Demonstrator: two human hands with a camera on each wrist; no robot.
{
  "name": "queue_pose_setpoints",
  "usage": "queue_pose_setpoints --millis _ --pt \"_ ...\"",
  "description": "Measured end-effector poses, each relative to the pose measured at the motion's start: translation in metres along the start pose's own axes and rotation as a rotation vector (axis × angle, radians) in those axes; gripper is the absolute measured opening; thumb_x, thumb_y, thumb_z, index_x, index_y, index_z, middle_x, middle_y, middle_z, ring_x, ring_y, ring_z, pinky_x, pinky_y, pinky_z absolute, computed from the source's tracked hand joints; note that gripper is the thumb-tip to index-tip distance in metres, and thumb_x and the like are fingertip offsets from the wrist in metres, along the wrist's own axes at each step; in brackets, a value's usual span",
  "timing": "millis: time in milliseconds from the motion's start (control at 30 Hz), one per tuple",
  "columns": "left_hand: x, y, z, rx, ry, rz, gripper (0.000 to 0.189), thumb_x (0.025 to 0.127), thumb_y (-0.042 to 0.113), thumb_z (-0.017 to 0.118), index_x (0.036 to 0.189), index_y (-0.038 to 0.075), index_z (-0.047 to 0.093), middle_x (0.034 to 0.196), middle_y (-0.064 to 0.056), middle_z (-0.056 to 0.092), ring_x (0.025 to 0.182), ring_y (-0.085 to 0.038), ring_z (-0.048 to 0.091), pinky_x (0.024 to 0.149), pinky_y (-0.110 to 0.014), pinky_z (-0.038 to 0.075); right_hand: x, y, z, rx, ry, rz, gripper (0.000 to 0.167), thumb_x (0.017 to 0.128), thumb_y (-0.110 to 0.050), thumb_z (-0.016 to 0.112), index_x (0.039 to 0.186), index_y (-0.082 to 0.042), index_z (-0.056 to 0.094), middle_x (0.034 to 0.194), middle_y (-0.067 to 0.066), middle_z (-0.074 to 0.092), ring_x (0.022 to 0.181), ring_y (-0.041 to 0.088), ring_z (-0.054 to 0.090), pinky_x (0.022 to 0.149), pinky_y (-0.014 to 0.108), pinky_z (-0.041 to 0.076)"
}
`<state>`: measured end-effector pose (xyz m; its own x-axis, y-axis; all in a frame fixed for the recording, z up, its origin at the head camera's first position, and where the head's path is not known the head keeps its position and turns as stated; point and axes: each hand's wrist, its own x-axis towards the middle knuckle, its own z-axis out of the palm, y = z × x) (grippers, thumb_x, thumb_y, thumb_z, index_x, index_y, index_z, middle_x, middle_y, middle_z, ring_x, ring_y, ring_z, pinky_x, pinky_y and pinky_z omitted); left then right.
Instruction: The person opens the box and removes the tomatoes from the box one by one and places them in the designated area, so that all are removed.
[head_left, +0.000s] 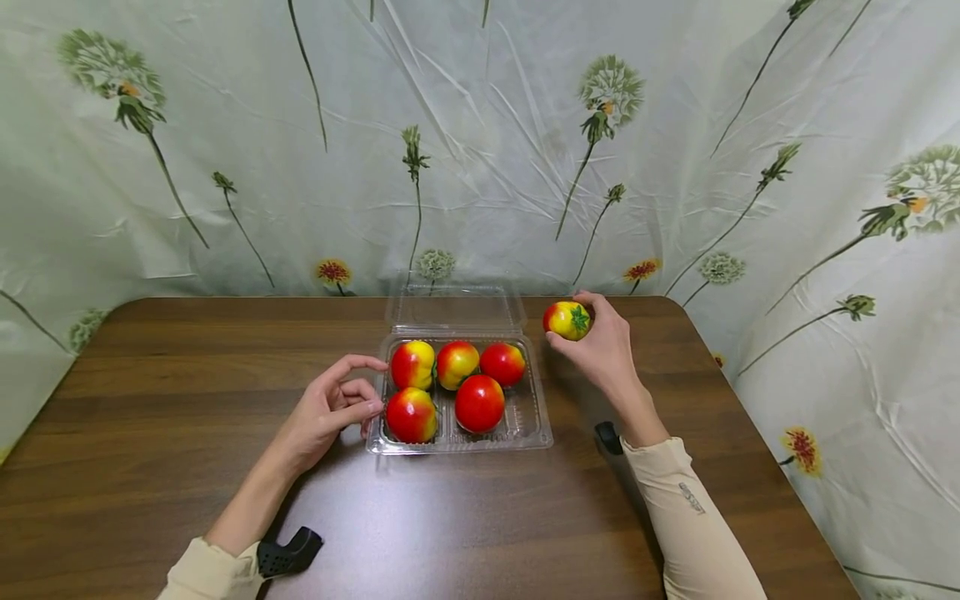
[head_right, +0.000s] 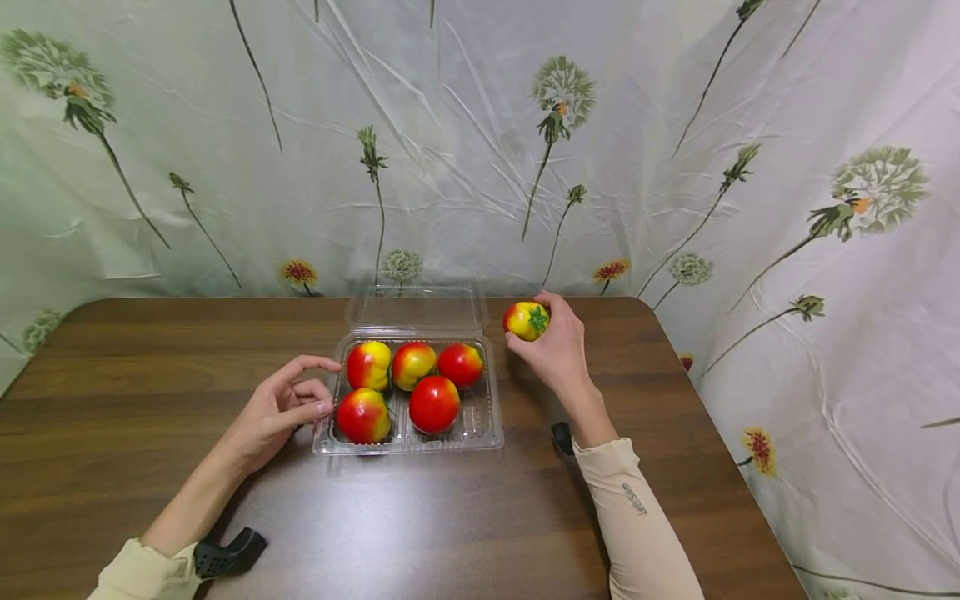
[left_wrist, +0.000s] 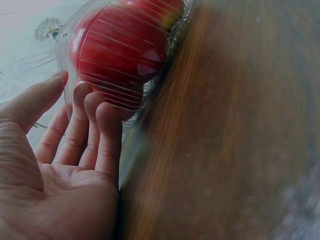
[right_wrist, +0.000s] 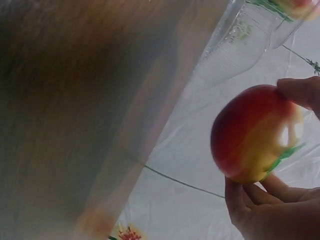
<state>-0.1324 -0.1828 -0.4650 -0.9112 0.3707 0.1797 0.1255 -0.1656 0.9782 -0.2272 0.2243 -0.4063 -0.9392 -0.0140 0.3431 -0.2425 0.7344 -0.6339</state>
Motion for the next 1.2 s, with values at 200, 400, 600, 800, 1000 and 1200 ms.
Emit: queue_pose_setpoints --millis 200,400,600,800,1000,1200 --pt "-0.001 0.002 0.0 -0.006 0.002 0.005 0.044 0.099 -0.009 0.061 0.14 0.0 0.05 0.09 -0.003 0.074 0.065 -0.023 0.061 0.061 -0.029 0.058 0.005 0.003 0.002 -0.052 -0.078 0.017 0.068 0.079 -0.021 0.09 0.135 0.002 0.059 0.133 0.023 0.066 0.116 0.042 0.062 0.103 0.055 0.051" --pt "-0.001 0.001 -0.002 -0.016 0.0 0.009 0.044 0.099 -0.009 0.061 0.14 0.001 0.05 0.089 -0.003 0.074 0.064 -0.023 0.061 0.06 -0.029 0.058 0.005 0.006 0.006 -0.09 -0.155 -0.016 0.068 0.08 -0.018 0.09 0.136 0.006 0.058 0.133 0.027 0.063 0.116 0.045 0.06 0.105 0.058 0.049" --pt "-0.002 0.0 -0.001 -0.009 -0.004 -0.001 0.044 0.099 -0.009 0.061 0.141 0.002 0.05 0.09 -0.003 0.074 0.064 -0.026 0.06 0.06 -0.03 0.058 0.003 0.014 0.01 -0.106 -0.217 -0.017 0.066 0.082 -0.016 0.089 0.137 0.004 0.058 0.136 0.028 0.062 0.117 0.045 0.059 0.106 0.058 0.049" --pt "-0.002 0.0 -0.001 -0.001 -0.001 -0.001 0.045 0.099 -0.008 0.061 0.141 -0.001 0.048 0.09 -0.003 0.074 0.065 -0.026 0.06 0.061 -0.03 0.058 0.001 0.018 0.012 -0.082 -0.249 -0.017 0.07 0.083 -0.017 0.089 0.142 0.0 0.054 0.135 0.025 0.062 0.115 0.044 0.059 0.103 0.058 0.051" --pt "-0.001 0.0 -0.001 0.017 0.005 -0.011 0.045 0.099 -0.006 0.062 0.141 -0.001 0.048 0.091 -0.003 0.074 0.066 -0.027 0.061 0.061 -0.03 0.059 0.001 0.019 0.012 -0.064 -0.209 -0.042 0.072 0.085 -0.021 0.087 0.145 0.001 0.053 0.148 0.024 0.056 0.131 0.043 0.055 0.113 0.057 0.045" --pt "-0.001 0.0 -0.001 0.02 0.009 -0.008 0.045 0.099 -0.007 0.063 0.142 -0.001 0.048 0.091 -0.003 0.074 0.066 -0.027 0.061 0.061 -0.03 0.059 0.001 0.015 0.012 -0.042 -0.137 -0.086 0.066 0.087 -0.022 0.084 0.143 0.0 0.056 0.151 0.023 0.054 0.14 0.042 0.051 0.118 0.057 0.041"
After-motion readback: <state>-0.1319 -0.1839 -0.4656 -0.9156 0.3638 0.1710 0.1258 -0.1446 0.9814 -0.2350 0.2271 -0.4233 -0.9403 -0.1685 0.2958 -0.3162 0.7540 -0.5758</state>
